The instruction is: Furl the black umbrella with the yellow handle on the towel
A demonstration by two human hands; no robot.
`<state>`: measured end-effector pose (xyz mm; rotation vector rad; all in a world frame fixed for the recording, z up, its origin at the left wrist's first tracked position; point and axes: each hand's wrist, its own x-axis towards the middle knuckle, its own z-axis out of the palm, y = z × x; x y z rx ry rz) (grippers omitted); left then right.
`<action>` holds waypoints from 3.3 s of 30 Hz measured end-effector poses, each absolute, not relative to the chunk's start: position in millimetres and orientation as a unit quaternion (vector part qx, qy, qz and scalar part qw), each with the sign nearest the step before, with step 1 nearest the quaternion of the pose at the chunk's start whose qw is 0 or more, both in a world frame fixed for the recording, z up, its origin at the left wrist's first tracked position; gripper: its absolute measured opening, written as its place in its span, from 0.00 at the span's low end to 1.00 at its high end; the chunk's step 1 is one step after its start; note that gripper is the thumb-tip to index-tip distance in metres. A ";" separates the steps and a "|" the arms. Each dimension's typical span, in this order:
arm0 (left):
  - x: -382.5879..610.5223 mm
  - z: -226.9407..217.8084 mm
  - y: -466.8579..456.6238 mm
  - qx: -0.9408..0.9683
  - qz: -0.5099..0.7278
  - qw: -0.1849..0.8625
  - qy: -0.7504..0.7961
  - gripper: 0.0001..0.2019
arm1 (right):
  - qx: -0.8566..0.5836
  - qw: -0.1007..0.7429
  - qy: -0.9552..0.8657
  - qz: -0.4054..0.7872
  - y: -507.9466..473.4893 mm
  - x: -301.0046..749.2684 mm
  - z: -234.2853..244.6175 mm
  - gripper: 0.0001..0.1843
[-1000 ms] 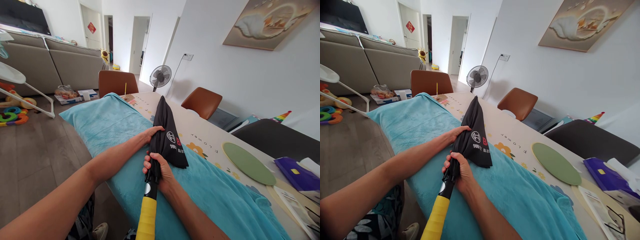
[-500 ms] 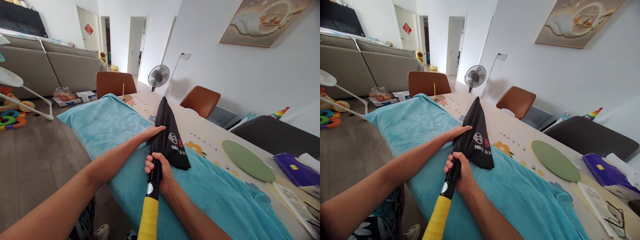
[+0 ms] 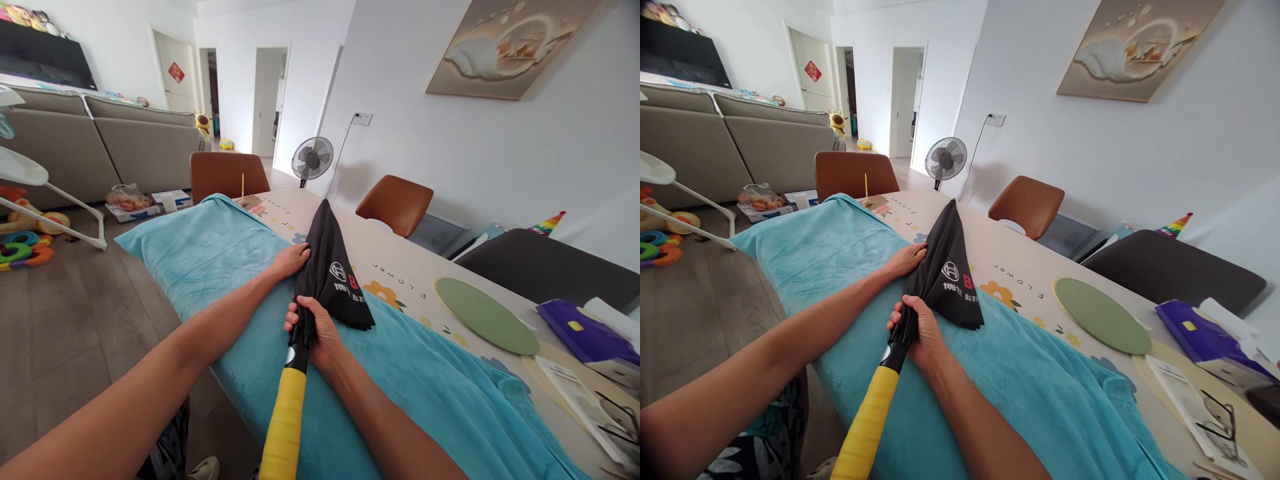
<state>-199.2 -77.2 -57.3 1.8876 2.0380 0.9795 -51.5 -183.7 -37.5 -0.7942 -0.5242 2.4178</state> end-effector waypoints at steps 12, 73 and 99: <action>-167.8 -20.6 -93.1 0.638 0.357 -0.007 0.682 0.16 | -0.309 0.276 -0.218 0.884 -185.0 -52.2 -37.7 0.05; -164.8 37.6 -142.8 0.688 0.340 0.165 0.619 0.17 | -0.289 0.261 -0.219 0.894 -183.9 -50.5 -41.5 0.07; -130.8 32.1 -82.6 0.793 0.050 0.056 0.605 0.17 | -0.291 0.256 -0.234 0.892 -184.5 -50.0 -40.9 0.09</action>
